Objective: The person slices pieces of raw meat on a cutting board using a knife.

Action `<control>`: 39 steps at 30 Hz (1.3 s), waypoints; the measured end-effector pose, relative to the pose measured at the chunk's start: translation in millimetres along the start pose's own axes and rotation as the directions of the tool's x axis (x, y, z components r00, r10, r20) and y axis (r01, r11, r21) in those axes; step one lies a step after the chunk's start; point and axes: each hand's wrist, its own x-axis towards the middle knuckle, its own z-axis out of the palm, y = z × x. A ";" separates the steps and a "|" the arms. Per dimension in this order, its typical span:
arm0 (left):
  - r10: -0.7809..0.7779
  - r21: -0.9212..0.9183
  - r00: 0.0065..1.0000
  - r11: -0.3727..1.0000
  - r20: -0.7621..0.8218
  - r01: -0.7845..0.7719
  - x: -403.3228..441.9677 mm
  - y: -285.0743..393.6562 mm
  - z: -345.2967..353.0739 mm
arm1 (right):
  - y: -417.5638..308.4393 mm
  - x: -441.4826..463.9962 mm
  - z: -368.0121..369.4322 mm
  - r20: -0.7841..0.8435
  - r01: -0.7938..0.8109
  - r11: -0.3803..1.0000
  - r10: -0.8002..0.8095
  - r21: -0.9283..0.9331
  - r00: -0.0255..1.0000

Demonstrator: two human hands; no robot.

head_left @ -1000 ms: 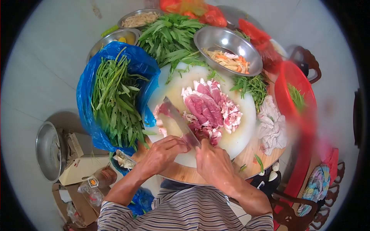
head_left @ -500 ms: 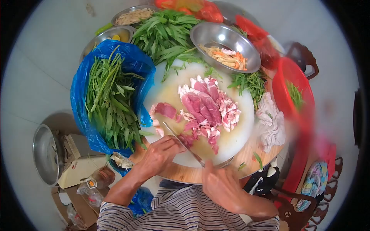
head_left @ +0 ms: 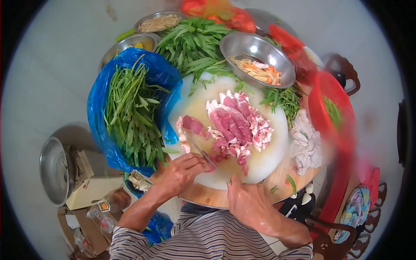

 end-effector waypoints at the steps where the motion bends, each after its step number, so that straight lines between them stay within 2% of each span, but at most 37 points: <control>1: -0.025 -0.012 0.998 1.000 0.053 0.026 -1.1 -1.3 -0.5 | 1.1 -4.9 1.6 0.000 -0.002 1.000 0.002 0.000 1.000; 4: -0.007 0.040 0.996 0.999 0.089 0.004 0.1 0.5 -5.5 | 3.5 -21.9 3.7 0.012 0.042 0.999 -0.042 -0.015 0.999; 6: -0.008 0.043 0.994 0.999 0.106 0.004 -1.9 -1.7 -5.3 | 0.2 -31.4 0.1 0.024 0.033 0.987 -0.030 -0.159 0.999; 7: -0.009 0.047 0.993 0.999 0.120 0.004 -2.1 -3.0 -4.0 | 1.0 -29.5 0.3 0.026 0.028 0.987 -0.024 -0.161 0.999; 11: -0.020 0.033 0.996 0.999 0.091 0.018 1.7 -3.0 -4.6 | -3.8 -1.2 5.3 0.046 0.038 0.996 -0.034 -0.079 0.998; 13: -0.038 0.000 0.988 0.999 0.151 0.039 3.2 -0.7 -8.1 | -2.7 21.7 8.9 0.023 0.049 0.998 -0.048 -0.045 0.999; 15: -0.042 0.007 0.990 0.999 0.133 0.042 1.8 -0.6 -6.7 | 3.9 37.6 15.0 -0.132 0.087 0.996 -0.089 -0.025 0.987; 17: -0.042 0.007 0.993 0.999 0.113 0.042 1.5 0.9 -4.6 | 10.5 39.4 16.2 -0.157 0.068 0.998 -0.066 0.010 0.985; 18: -0.036 -0.025 0.998 0.999 0.051 0.038 1.3 1.5 -3.7 | 13.4 40.1 15.6 -0.175 0.053 0.997 -0.044 0.047 0.984; 19: -0.040 -0.062 0.999 0.997 -0.005 0.039 -1.9 3.0 -2.6 | 10.6 34.4 9.2 -0.167 0.056 0.997 -0.047 0.049 0.985; 21: -0.045 -0.076 0.999 0.996 -0.029 0.042 -6.3 1.4 1.3 | 1.2 17.8 -10.0 -0.071 -0.050 0.998 0.054 0.049 0.996; 22: -0.032 -0.091 0.998 0.996 -0.049 0.028 -5.5 0.4 3.0 | -0.4 11.4 -10.3 -0.071 -0.053 0.997 0.057 0.049 0.996; 24: -0.056 -0.082 0.998 0.995 -0.030 0.053 -6.1 2.1 2.9 | -2.4 -5.6 -7.7 0.063 0.011 1.000 -0.011 -0.012 0.998; 25: -0.091 -0.064 0.996 0.994 -0.013 0.090 -7.2 2.2 2.2 | -3.0 -11.2 -8.8 0.062 0.009 1.000 -0.008 -0.013 0.998; 28: -0.064 -0.067 0.997 0.996 -0.036 0.062 -8.5 -1.0 5.2 | -2.8 -22.9 -4.6 0.067 0.042 0.998 -0.039 -0.045 0.997; 31: -0.044 -0.027 0.999 0.999 -0.001 0.044 -8.8 -2.0 4.6 | -1.0 -17.9 1.7 0.064 -0.025 0.998 0.029 -0.062 0.998; 33: -0.073 -0.064 0.996 0.995 0.042 0.075 -6.4 2.0 -1.4 | 0.0 4.8 4.3 0.069 0.023 0.997 -0.028 0.067 0.997; 34: -0.095 -0.088 0.992 0.991 0.080 0.102 -4.1 2.5 -6.0 | -0.2 14.6 9.3 0.063 0.032 0.997 -0.036 0.068 0.997; 36: -0.079 -0.094 0.996 0.992 0.050 0.084 -5.1 -0.7 -3.4 | 1.3 28.9 21.4 -0.203 0.162 0.987 -0.161 -0.012 0.966; 37: -0.068 -0.113 0.998 0.991 0.017 0.070 -5.8 -1.5 0.1 | 3.9 33.1 23.1 -0.206 0.164 0.986 -0.163 -0.013 0.965; 39: -0.036 -0.089 0.998 0.996 -0.043 0.032 -6.4 -0.7 4.4 | 5.6 40.4 24.8 -0.136 0.036 0.999 -0.034 0.010 0.990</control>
